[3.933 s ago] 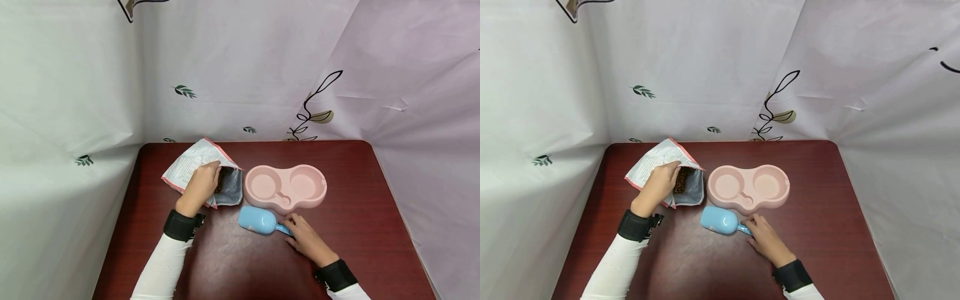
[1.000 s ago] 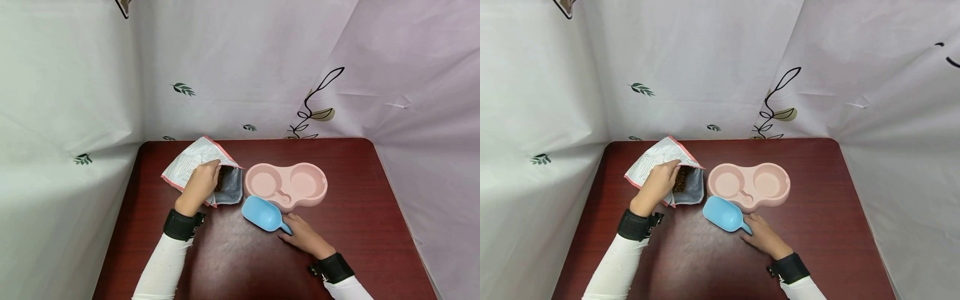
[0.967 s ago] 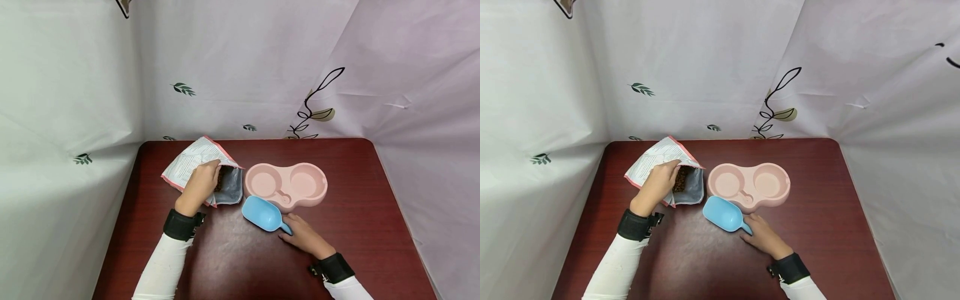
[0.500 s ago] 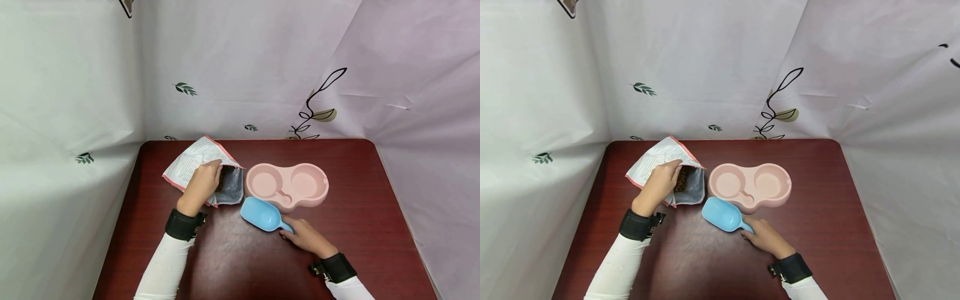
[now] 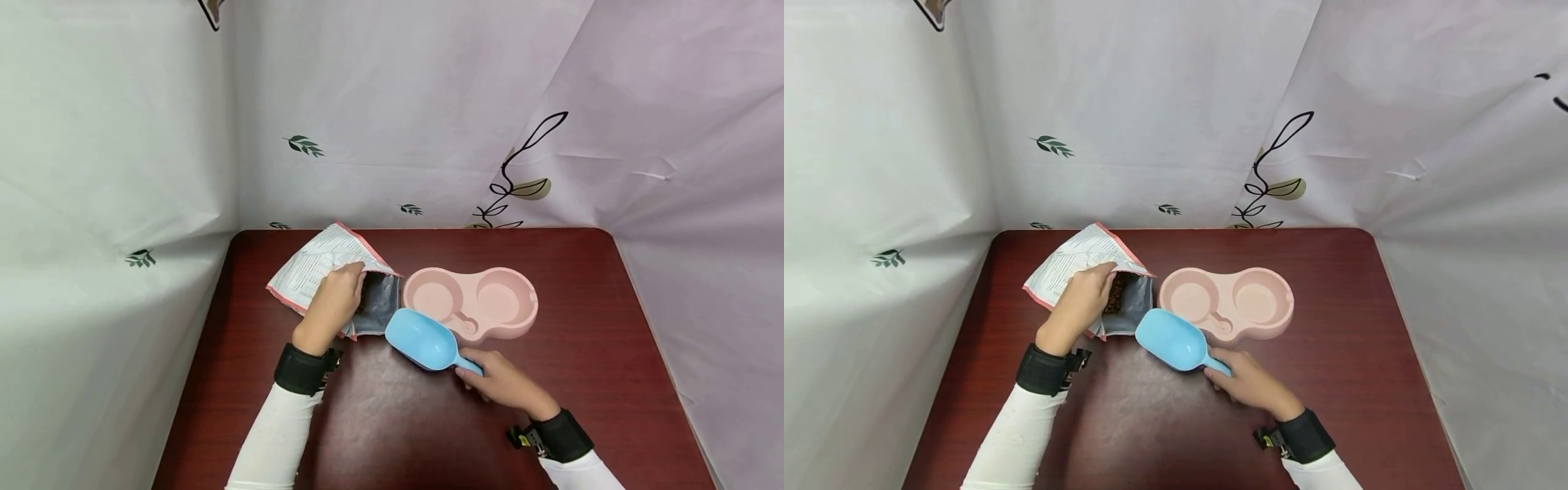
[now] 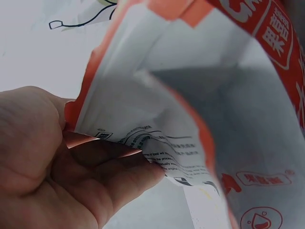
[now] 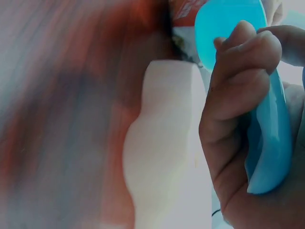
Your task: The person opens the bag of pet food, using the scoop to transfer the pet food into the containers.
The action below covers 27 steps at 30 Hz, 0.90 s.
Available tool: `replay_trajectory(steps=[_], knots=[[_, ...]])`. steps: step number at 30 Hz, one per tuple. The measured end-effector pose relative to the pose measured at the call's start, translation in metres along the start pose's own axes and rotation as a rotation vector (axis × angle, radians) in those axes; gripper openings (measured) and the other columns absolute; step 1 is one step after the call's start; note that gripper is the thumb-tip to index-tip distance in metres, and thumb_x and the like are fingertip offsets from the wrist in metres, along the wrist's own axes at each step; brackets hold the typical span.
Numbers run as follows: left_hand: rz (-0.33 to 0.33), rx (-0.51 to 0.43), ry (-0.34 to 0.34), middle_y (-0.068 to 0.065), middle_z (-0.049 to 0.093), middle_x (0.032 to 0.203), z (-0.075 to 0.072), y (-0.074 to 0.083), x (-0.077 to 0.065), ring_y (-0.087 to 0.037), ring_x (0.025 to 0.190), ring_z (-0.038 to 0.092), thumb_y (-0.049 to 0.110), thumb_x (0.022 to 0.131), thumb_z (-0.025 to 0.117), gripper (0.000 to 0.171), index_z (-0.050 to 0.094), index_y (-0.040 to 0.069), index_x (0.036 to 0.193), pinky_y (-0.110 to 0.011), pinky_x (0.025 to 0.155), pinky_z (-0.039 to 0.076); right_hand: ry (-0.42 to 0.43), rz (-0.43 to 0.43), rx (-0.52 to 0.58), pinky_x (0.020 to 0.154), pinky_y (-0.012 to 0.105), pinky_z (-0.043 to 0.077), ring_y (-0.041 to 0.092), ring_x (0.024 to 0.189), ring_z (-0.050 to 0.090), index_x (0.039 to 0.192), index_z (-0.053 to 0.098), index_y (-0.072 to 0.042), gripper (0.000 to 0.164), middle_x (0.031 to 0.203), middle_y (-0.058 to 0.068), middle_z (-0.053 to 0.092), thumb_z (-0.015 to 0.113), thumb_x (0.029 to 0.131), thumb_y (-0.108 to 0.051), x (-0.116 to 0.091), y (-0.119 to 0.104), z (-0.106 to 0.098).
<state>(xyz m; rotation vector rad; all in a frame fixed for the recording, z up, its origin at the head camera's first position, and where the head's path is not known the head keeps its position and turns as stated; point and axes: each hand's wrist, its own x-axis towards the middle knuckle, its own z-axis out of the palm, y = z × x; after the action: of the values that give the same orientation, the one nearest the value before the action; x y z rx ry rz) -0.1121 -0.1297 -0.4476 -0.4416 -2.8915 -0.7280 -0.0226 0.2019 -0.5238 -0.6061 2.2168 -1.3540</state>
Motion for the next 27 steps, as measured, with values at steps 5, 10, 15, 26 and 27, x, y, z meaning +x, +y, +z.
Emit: replay_trajectory(steps=[5, 10, 15, 26, 27], knots=[[0.012, 0.005, 0.015, -0.021, 0.073, 0.116, 0.003, 0.0, 0.0, -0.037, 0.106, 0.072, 0.009, 0.108, 0.053, 0.024, 0.068, -0.005, 0.12, -0.048, 0.083, 0.061, -0.016, -0.01, 0.0, 0.046, 0.028, 0.05, 0.003, 0.044, 0.05, 0.096, 0.061, -0.02, 0.011, 0.072, 0.009, 0.065, 0.059, 0.107, -0.018, 0.013, -0.015, 0.0], [0.033, 0.032, 0.047, -0.02, 0.073, 0.109, 0.005, 0.001, -0.002, -0.037, 0.098, 0.073, 0.007, 0.106, 0.055, 0.018, 0.067, -0.004, 0.114, -0.048, 0.077, 0.061, -0.056, -0.032, -0.032, 0.046, 0.028, 0.051, 0.005, 0.041, 0.051, 0.104, 0.062, -0.018, 0.009, 0.069, 0.006, 0.063, 0.058, 0.107, -0.025, 0.029, -0.027, -0.001], [0.044, 0.04, 0.049, -0.019, 0.073, 0.111, 0.007, 0.003, -0.003, -0.037, 0.099, 0.074, 0.008, 0.106, 0.056, 0.02, 0.067, -0.005, 0.117, -0.047, 0.078, 0.061, -0.037, -0.053, -0.168, 0.056, 0.025, 0.05, 0.001, 0.048, 0.052, 0.102, 0.064, -0.018, 0.009, 0.063, -0.007, 0.057, 0.059, 0.107, -0.024, 0.048, -0.044, -0.002], [0.085, 0.109, 0.051, -0.021, 0.073, 0.114, 0.005, 0.004, -0.005, -0.035, 0.101, 0.073, 0.007, 0.106, 0.055, 0.023, 0.066, -0.007, 0.121, -0.046, 0.081, 0.062, 0.02, 0.09, -0.396, 0.063, 0.028, 0.039, 0.009, 0.066, 0.044, 0.075, 0.053, -0.017, 0.03, 0.069, -0.008, 0.036, 0.061, 0.104, -0.025, 0.09, -0.082, 0.004], [0.095, 0.119, 0.056, -0.021, 0.073, 0.113, 0.005, 0.004, -0.006, -0.035, 0.099, 0.073, 0.007, 0.106, 0.055, 0.023, 0.066, -0.007, 0.121, -0.046, 0.08, 0.062, 0.023, 0.097, -0.416, 0.061, 0.029, 0.038, 0.01, 0.065, 0.044, 0.072, 0.052, -0.017, 0.033, 0.067, -0.008, 0.037, 0.061, 0.103, -0.025, 0.094, -0.085, 0.005]])
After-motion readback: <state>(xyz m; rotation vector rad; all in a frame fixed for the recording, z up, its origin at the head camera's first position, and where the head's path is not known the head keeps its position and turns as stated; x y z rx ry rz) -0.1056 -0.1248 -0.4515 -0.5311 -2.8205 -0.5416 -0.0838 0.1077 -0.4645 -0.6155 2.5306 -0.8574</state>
